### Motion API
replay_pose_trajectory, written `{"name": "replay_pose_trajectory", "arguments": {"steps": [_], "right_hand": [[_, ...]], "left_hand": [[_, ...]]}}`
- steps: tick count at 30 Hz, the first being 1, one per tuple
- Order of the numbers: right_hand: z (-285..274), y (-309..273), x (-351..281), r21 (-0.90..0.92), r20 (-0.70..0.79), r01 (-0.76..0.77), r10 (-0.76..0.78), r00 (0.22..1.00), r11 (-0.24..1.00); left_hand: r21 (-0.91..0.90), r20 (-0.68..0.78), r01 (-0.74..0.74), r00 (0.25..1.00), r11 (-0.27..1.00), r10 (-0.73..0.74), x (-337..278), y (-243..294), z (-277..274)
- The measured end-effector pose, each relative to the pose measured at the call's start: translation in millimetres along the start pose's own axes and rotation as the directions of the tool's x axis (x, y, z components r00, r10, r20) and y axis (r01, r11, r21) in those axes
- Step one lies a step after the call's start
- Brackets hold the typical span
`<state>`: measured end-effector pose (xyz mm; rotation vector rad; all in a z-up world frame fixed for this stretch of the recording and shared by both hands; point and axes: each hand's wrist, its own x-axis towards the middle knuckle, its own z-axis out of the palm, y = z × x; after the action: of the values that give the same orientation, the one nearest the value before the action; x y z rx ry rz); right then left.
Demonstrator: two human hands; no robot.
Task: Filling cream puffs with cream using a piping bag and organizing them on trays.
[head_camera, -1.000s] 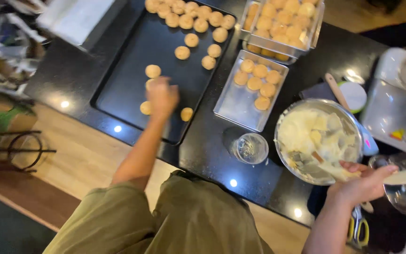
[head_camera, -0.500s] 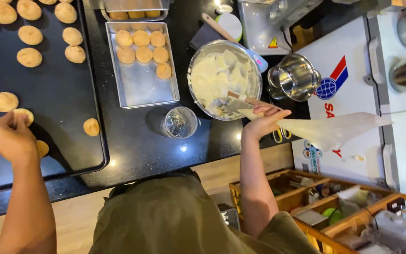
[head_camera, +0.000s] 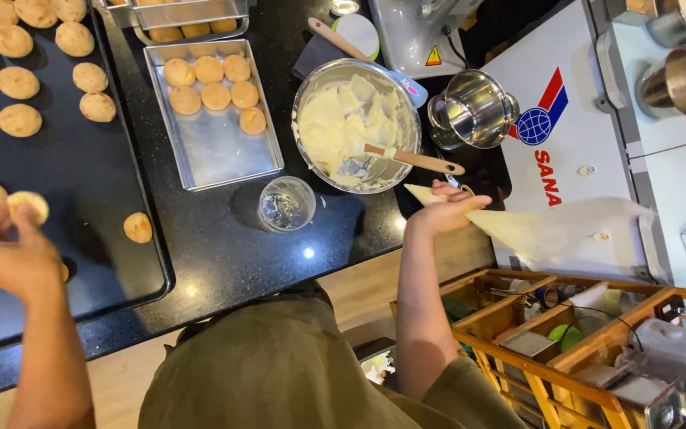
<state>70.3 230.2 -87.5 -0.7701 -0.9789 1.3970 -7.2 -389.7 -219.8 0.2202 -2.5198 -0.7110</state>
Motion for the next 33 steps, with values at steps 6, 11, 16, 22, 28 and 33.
{"name": "replay_pose_trajectory", "arguments": {"steps": [6,11,16,22,28,33], "right_hand": [[47.8,-86.8,-35.6,0.386,0.512,-0.506,0.278,0.813,0.771],[100.2,-123.7,-85.2,0.297,0.682,-0.658,0.329,0.653,0.692],[120.9,-123.6,-80.8,0.284,0.761,-0.696,0.287,0.582,0.659],[126.2,-117.6,-60.8,0.201,0.782,-0.591,0.235,0.577,0.782],[129.5,-108.7,-45.5,0.173,0.832,-0.527,0.163,0.53,0.832],[133.2,-105.9,-37.0,0.149,0.852,-0.541,0.171,0.495,0.827]], "left_hand": [[-0.799,0.37,0.393,0.918,0.455,-0.143,2.7,268.3,-55.8],[-0.686,0.693,0.697,0.713,-0.209,0.105,-18.9,374.4,-43.9],[-0.575,0.744,0.769,0.634,-0.28,0.214,-22.8,428.3,-46.1],[-0.545,0.792,0.8,0.59,-0.252,0.159,-29.3,456.0,-46.8],[-0.633,0.72,0.748,0.663,-0.197,0.206,-38.3,472.9,-40.2],[-0.641,0.737,0.754,0.656,-0.142,0.161,-40.5,478.4,-29.1]]}}
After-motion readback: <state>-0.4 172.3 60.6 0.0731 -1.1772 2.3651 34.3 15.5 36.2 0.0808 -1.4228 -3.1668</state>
